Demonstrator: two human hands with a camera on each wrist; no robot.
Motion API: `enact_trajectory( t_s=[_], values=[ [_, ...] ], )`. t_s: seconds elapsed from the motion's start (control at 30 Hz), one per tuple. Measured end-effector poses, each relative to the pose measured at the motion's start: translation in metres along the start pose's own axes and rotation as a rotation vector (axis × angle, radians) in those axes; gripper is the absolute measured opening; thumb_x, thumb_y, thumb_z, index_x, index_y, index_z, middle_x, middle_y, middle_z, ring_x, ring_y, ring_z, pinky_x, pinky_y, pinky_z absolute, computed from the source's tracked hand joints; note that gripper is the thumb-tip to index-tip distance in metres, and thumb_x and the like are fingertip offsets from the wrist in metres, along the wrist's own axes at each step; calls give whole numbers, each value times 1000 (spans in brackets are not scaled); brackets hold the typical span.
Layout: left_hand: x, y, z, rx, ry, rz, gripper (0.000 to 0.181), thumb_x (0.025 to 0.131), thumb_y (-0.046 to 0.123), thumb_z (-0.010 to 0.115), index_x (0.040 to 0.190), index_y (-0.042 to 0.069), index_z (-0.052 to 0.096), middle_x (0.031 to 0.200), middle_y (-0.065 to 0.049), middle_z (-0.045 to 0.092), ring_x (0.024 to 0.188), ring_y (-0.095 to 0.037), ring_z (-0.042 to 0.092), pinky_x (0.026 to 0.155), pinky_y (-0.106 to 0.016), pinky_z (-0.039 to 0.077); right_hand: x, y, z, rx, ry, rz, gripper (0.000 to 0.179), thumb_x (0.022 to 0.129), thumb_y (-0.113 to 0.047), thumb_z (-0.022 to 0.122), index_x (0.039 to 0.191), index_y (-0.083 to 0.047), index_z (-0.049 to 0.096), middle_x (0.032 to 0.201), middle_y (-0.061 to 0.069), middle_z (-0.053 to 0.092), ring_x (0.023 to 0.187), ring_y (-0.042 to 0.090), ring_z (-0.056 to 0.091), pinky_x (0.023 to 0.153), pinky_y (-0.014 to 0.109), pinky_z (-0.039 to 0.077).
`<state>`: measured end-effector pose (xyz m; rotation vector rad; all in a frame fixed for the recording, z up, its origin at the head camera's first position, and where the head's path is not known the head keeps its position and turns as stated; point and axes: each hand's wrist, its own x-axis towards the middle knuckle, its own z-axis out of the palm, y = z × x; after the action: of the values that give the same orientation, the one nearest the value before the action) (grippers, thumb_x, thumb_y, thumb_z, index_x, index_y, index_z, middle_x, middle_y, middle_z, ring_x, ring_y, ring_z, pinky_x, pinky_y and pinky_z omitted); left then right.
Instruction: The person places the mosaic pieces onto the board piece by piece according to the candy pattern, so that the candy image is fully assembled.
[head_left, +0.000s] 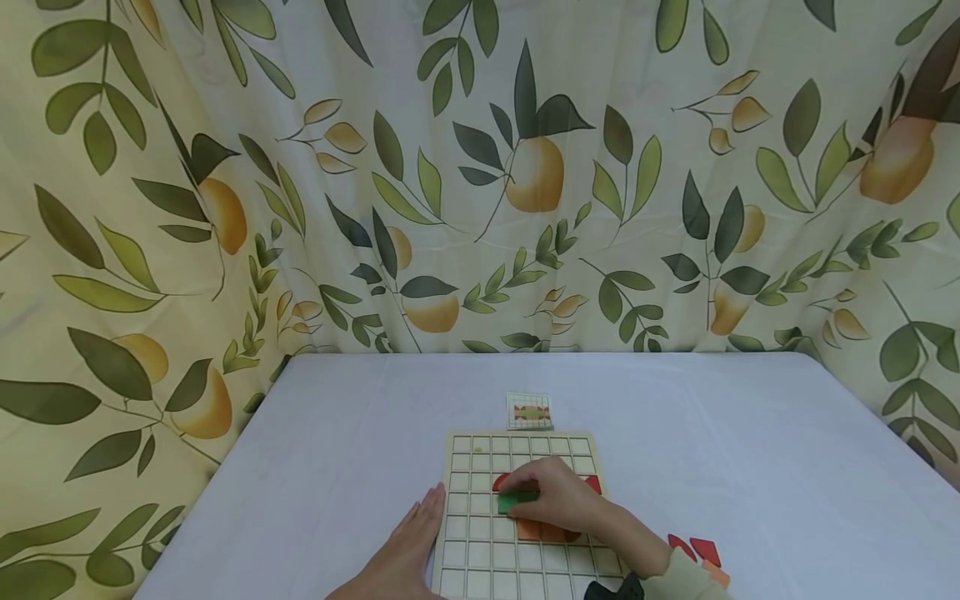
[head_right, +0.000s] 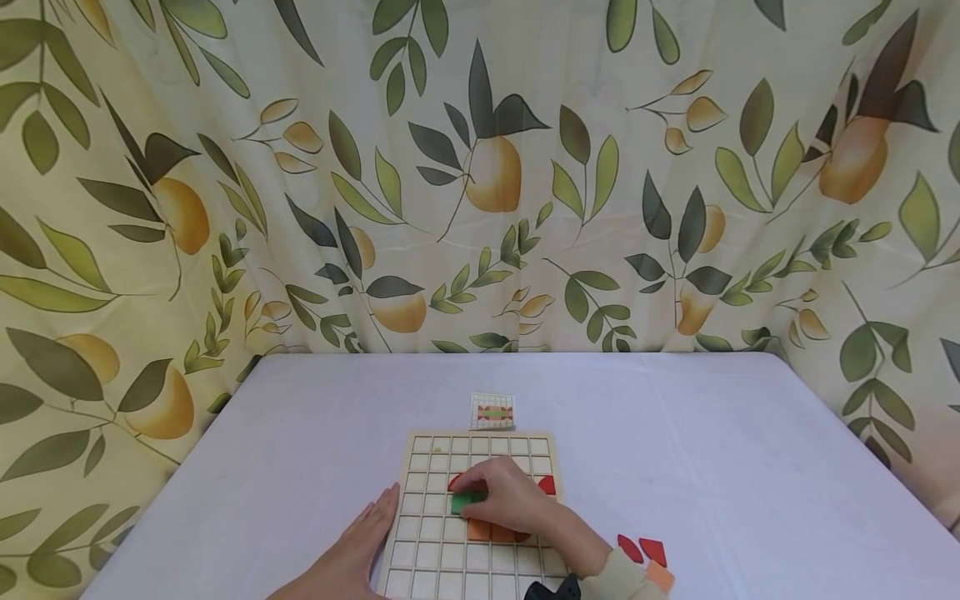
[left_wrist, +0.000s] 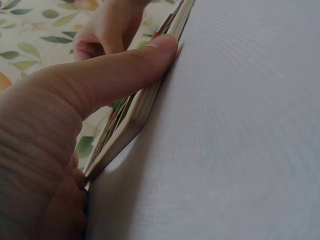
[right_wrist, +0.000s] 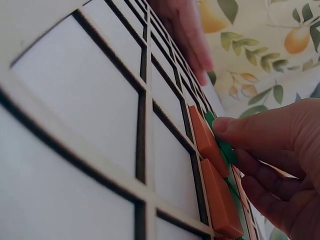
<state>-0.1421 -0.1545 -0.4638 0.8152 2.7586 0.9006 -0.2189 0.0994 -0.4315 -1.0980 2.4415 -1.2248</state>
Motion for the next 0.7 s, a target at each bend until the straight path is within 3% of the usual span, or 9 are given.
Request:
enact_trajectory(
  t_s=[0.1,0.27,0.33,0.53,0.7],
  values=[
    [0,0,0,-8,-6,-18,128,62,68,69,143,-9,7,150,-22,12,137,-31,9,108,-43,13,1,0,1,-4,-1,-6,20,77,-10,75,97,-8,72,93,-5,68,87,7,61,74,24,50],
    [0,0,0,-31,3,-10,129,61,68,69,143,-9,6,149,-23,12,137,-31,9,105,-17,-6,3,-2,2,-7,-8,-12,22,77,-10,75,98,-7,71,93,-4,68,87,8,62,75,24,50],
    [0,0,0,-32,4,-10,128,61,68,69,143,-9,6,149,-23,12,137,-31,9,101,-12,-8,3,-2,2,-5,-6,-10,22,76,-10,75,98,-6,71,94,-4,68,88,9,62,76,24,50],
    [0,2,0,-4,1,-18,128,62,67,69,143,-9,7,149,-22,13,137,-31,10,108,-42,12,4,-3,4,-14,3,1,22,76,-10,75,98,-6,71,93,-4,68,88,9,62,76,24,50],
    [0,2,0,-19,-6,-32,128,61,68,69,144,-7,6,150,-20,12,138,-29,8,108,-37,9,5,-5,5,-14,11,14,22,76,-9,75,97,-6,71,93,-3,69,88,9,62,76,25,50]
  ],
)
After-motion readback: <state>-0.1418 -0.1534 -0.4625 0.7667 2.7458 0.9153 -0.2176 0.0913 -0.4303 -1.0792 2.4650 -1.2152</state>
